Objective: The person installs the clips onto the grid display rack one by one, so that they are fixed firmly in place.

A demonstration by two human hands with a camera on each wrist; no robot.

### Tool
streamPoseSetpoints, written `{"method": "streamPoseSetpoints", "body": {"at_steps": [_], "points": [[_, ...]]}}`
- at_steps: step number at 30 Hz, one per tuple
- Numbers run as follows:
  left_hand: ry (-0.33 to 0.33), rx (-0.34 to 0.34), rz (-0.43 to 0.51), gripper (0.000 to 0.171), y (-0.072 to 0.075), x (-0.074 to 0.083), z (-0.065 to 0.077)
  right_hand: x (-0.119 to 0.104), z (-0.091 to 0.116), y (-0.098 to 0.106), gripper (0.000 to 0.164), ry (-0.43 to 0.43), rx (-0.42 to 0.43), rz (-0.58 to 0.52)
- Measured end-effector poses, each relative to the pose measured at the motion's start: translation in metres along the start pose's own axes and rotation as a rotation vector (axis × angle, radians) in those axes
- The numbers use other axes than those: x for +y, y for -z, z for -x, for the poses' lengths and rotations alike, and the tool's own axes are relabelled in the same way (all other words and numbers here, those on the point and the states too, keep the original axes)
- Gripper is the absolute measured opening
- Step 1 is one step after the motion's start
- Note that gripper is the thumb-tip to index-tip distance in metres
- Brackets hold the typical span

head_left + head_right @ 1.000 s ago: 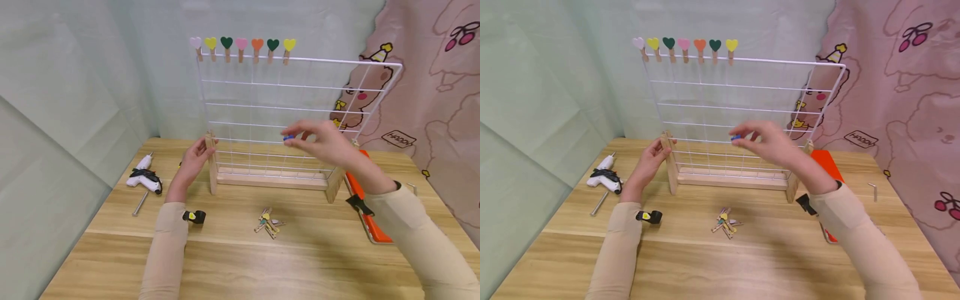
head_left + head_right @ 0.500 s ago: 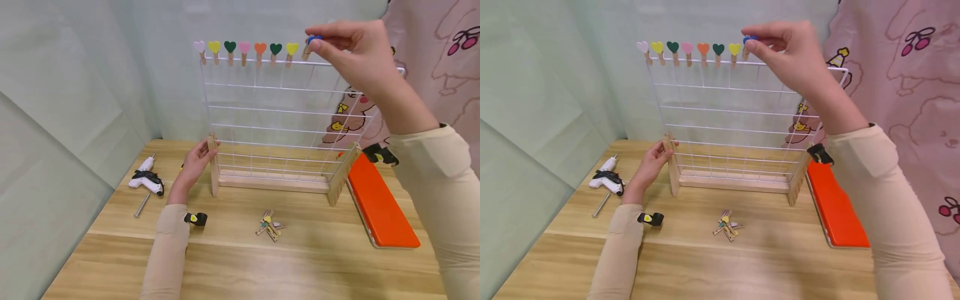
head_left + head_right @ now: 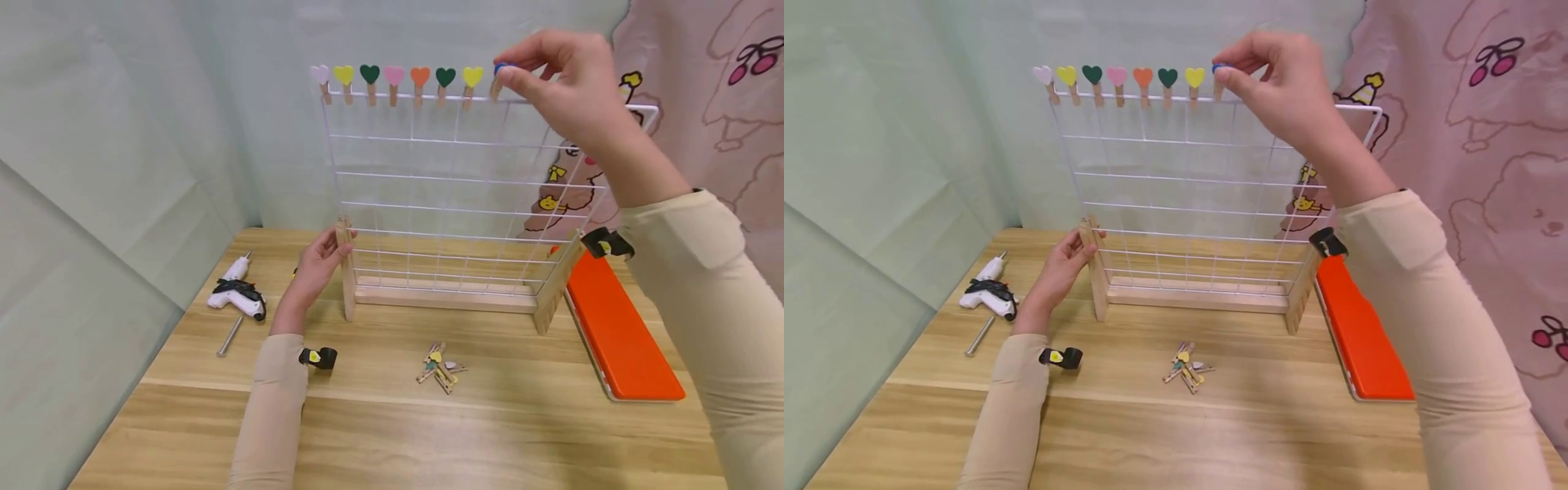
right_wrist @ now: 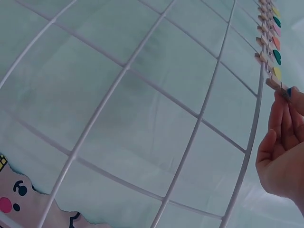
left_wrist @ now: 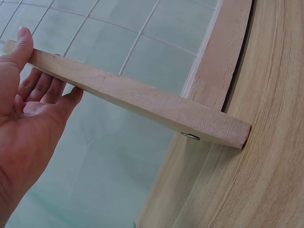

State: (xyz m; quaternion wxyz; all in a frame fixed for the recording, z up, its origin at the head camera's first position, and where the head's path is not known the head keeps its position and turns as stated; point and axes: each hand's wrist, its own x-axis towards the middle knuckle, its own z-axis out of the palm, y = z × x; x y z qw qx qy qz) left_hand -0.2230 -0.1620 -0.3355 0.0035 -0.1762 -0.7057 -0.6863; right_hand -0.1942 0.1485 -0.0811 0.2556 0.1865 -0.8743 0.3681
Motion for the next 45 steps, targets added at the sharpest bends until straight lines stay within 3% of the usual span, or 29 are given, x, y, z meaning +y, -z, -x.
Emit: {"method": "streamPoseSetpoints", "body": {"at_steps": [10, 14, 25, 38, 41, 45], "points": [[-0.008, -0.002, 0.014, 0.05, 0.005, -0.012, -0.008, 0.001, -0.005, 0.001, 0.026, -0.038, -0.007, 0.065], [-0.021, 0.0, 0.013, 0.049, 0.005, -0.016, -0.01, 0.002, -0.004, -0.001, 0.027, -0.073, -0.047, 0.068], [-0.017, 0.015, 0.004, 0.048, 0.007, -0.016, -0.009, 0.005, -0.005, -0.004, 0.039, -0.202, -0.097, -0.054], [-0.016, 0.015, 0.025, 0.048, 0.005, -0.018, -0.009, 0.008, -0.001, -0.004, 0.039, -0.203, -0.096, -0.063], [-0.019, 0.016, 0.022, 0.048, 0.005, -0.019, -0.008, 0.006, 0.005, -0.004, 0.041, -0.179, -0.041, -0.129], [-0.003, 0.01, 0.019, 0.047, 0.004, -0.017, -0.006, 0.005, 0.03, -0.006, 0.04, -0.056, 0.14, -0.288]]}}
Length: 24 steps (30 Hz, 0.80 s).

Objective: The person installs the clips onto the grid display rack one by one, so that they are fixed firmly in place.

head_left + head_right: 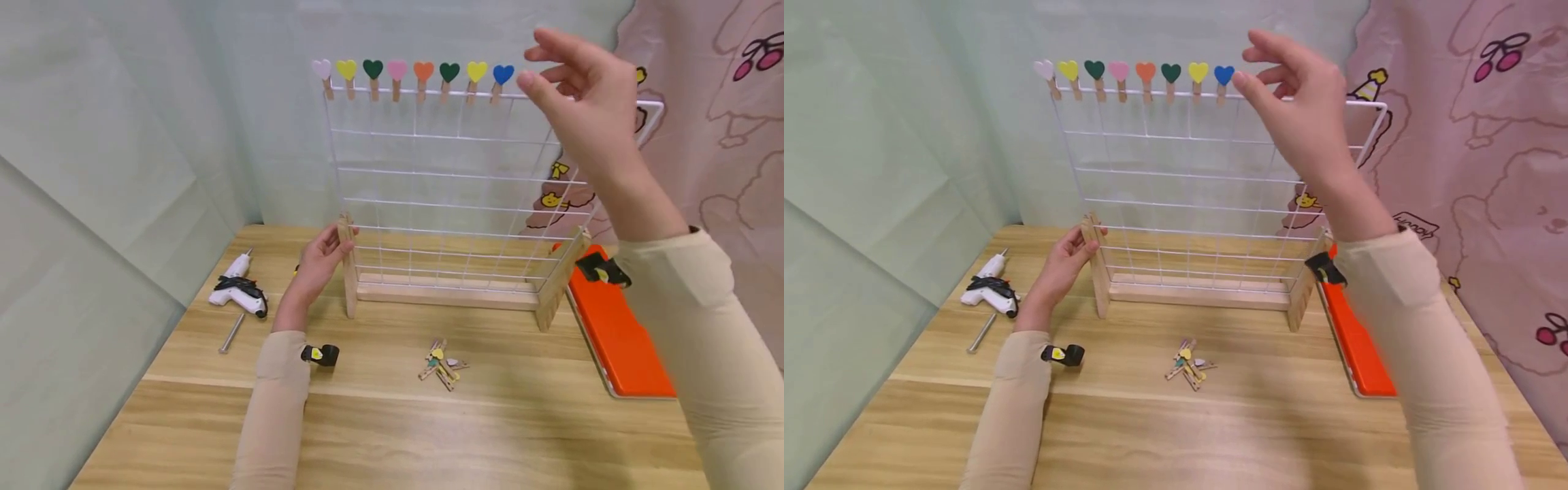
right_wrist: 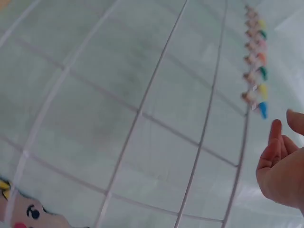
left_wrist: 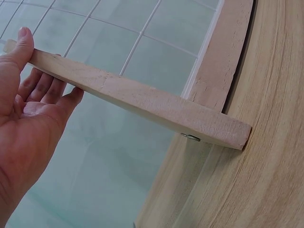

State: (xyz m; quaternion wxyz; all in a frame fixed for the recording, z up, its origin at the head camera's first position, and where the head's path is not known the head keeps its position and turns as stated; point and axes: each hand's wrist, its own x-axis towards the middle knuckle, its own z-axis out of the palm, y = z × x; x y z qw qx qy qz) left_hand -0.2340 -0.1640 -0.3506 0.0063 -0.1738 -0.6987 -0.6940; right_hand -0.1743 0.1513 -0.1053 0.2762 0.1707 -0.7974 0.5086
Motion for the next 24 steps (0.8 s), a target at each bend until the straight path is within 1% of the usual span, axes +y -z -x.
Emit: {"method": "streamPoseSetpoints", "body": {"at_steps": [2, 3, 6, 8, 10, 13, 15, 17, 19, 24], "points": [[0.006, -0.006, -0.007, 0.046, -0.001, 0.003, 0.0, 0.004, 0.019, -0.001, 0.036, 0.057, 0.034, -0.095], [0.008, -0.006, -0.008, 0.047, -0.002, 0.005, 0.0, 0.008, 0.028, -0.002, 0.035, 0.078, 0.027, -0.106], [0.0, -0.01, -0.011, 0.047, -0.004, 0.012, 0.0, 0.026, 0.057, -0.011, 0.034, 0.079, -0.066, -0.099], [-0.001, -0.009, -0.014, 0.047, -0.004, 0.017, 0.001, 0.049, 0.076, -0.02, 0.034, 0.095, -0.145, 0.0], [-0.001, -0.009, -0.011, 0.046, -0.005, 0.019, 0.002, 0.077, 0.098, -0.031, 0.034, 0.086, -0.243, 0.092], [0.009, -0.006, -0.016, 0.048, -0.005, 0.017, 0.002, 0.122, 0.134, -0.048, 0.036, 0.045, -0.413, 0.182], [0.008, -0.007, -0.011, 0.048, -0.005, 0.015, 0.002, 0.142, 0.157, -0.057, 0.037, 0.019, -0.527, 0.223], [0.003, -0.006, -0.01, 0.048, -0.004, 0.011, 0.001, 0.155, 0.177, -0.064, 0.038, 0.011, -0.614, 0.238], [-0.006, -0.008, -0.009, 0.046, -0.003, 0.01, 0.0, 0.161, 0.193, -0.068, 0.039, -0.006, -0.673, 0.254], [-0.016, -0.003, -0.02, 0.047, 0.001, 0.002, -0.006, 0.17, 0.22, -0.073, 0.038, -0.014, -0.773, 0.335]]}}
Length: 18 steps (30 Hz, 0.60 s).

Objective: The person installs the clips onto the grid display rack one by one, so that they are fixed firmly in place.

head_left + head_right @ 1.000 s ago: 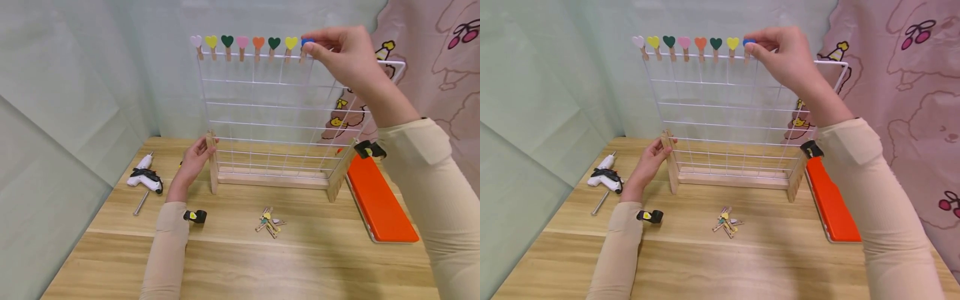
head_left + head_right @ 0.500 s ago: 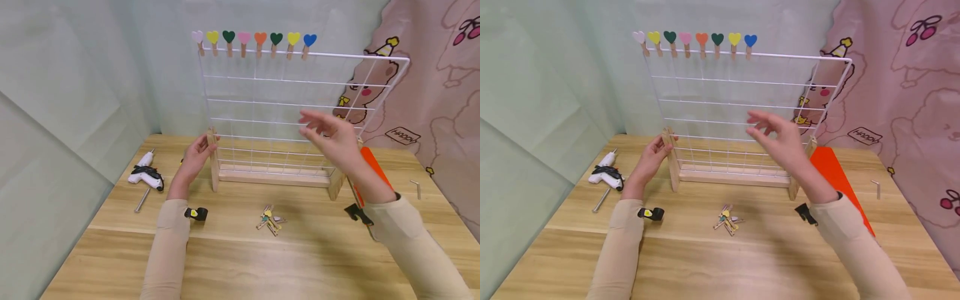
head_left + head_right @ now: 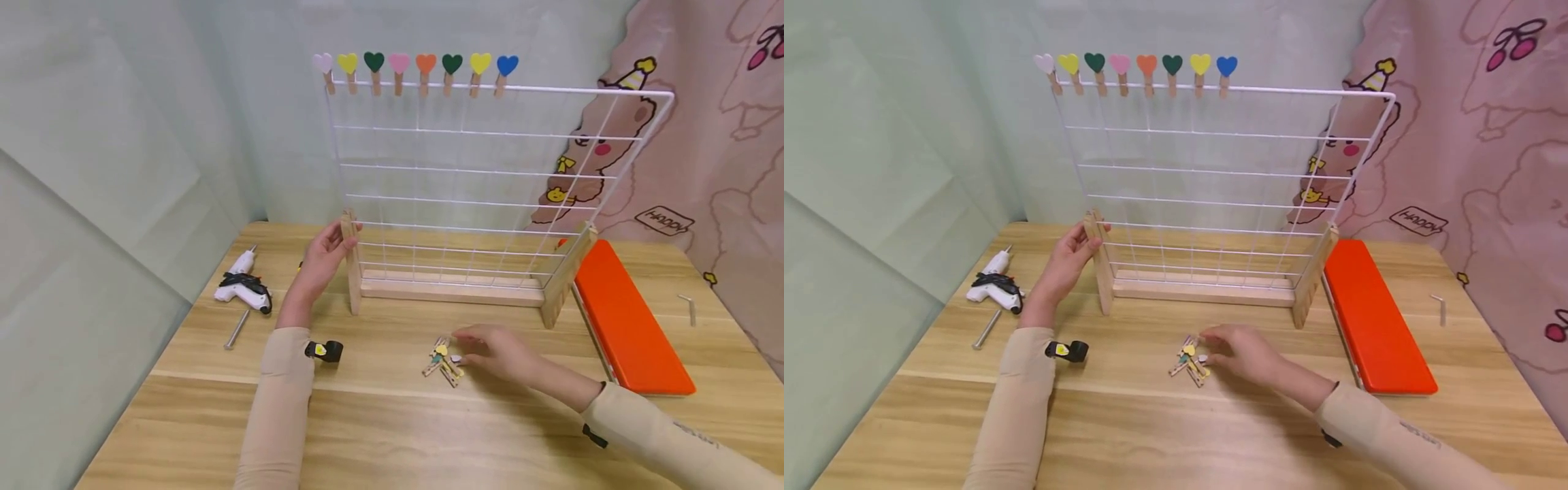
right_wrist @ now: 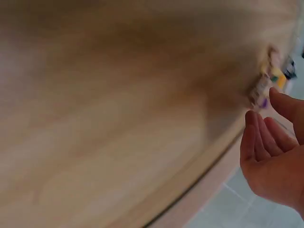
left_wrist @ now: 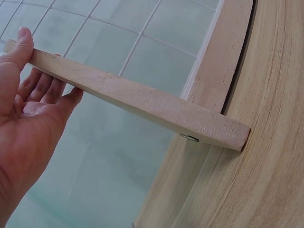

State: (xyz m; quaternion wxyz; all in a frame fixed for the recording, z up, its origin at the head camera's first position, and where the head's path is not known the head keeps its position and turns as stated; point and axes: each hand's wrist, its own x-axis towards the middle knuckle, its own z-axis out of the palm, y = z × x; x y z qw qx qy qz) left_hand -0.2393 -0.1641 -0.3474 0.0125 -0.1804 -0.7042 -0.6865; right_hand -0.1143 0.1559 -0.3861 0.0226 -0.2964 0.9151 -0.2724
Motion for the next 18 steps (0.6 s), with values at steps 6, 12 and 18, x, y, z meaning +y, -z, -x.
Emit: {"method": "streamPoseSetpoints", "body": {"at_steps": [6, 12, 18], "points": [[-0.003, 0.003, -0.005, 0.048, 0.0003, -0.0006, -0.0003, 0.0001, 0.005, -0.0102, 0.037, 0.075, -0.021, 0.088], [0.011, 0.008, -0.007, 0.047, -0.0003, 0.0018, 0.0011, -0.0041, -0.0005, -0.0111, 0.033, 0.1, -0.054, 0.095], [0.012, 0.013, 0.002, 0.049, -0.0013, 0.0031, 0.0017, -0.0046, -0.0017, -0.0103, 0.022, 0.06, -0.07, 0.043]]}}
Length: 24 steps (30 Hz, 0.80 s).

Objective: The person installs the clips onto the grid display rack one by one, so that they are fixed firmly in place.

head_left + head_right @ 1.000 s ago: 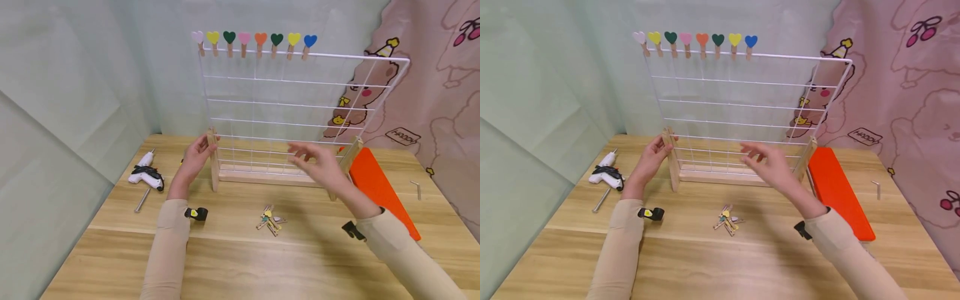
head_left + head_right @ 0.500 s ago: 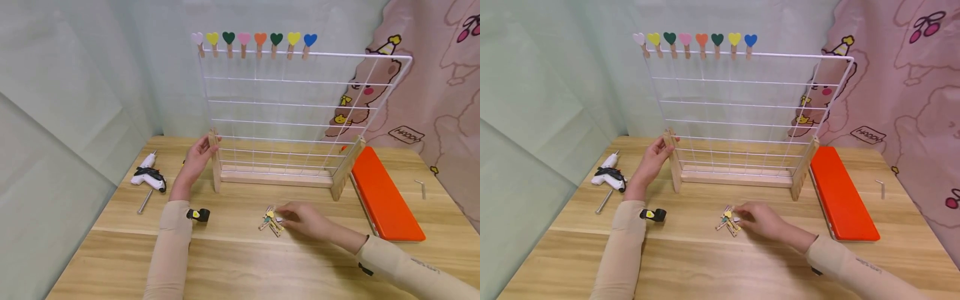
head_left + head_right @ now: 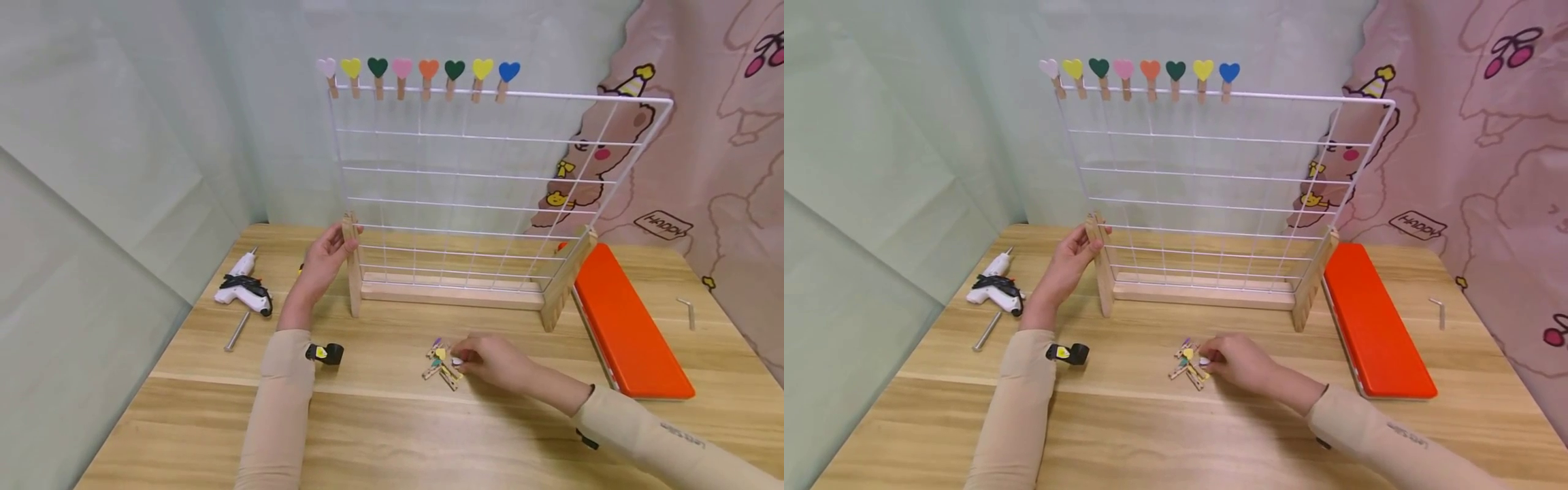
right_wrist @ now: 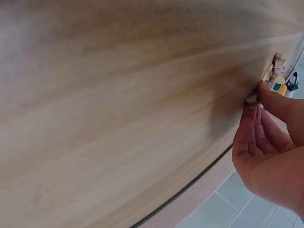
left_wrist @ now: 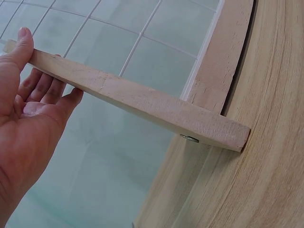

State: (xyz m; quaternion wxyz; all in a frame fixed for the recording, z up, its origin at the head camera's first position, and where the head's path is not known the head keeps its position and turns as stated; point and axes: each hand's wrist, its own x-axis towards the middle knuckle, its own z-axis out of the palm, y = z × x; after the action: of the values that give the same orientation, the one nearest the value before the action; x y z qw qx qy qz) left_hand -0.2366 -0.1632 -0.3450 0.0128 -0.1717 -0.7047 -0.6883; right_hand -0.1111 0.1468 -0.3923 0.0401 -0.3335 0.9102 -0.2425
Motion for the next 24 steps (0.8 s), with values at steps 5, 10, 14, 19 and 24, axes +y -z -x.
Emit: {"method": "streamPoseSetpoints", "body": {"at_steps": [5, 10, 14, 19, 24], "points": [[-0.009, -0.007, 0.004, 0.049, 0.0, -0.001, 0.0, 0.0, 0.002, 0.003, 0.013, 0.001, -0.015, 0.013], [-0.008, -0.009, 0.009, 0.046, 0.0, -0.002, -0.001, -0.001, 0.004, 0.007, 0.018, 0.013, -0.034, 0.001], [-0.012, -0.012, 0.013, 0.044, 0.0, -0.002, -0.001, 0.0, 0.005, 0.009, 0.02, 0.033, -0.039, -0.003], [-0.012, -0.018, 0.008, 0.047, 0.0, -0.001, -0.001, 0.003, 0.004, 0.012, 0.014, 0.015, -0.051, -0.082], [0.006, -0.016, -0.01, 0.05, 0.001, -0.001, 0.0, 0.005, 0.001, 0.019, 0.019, 0.013, -0.027, -0.189]]}}
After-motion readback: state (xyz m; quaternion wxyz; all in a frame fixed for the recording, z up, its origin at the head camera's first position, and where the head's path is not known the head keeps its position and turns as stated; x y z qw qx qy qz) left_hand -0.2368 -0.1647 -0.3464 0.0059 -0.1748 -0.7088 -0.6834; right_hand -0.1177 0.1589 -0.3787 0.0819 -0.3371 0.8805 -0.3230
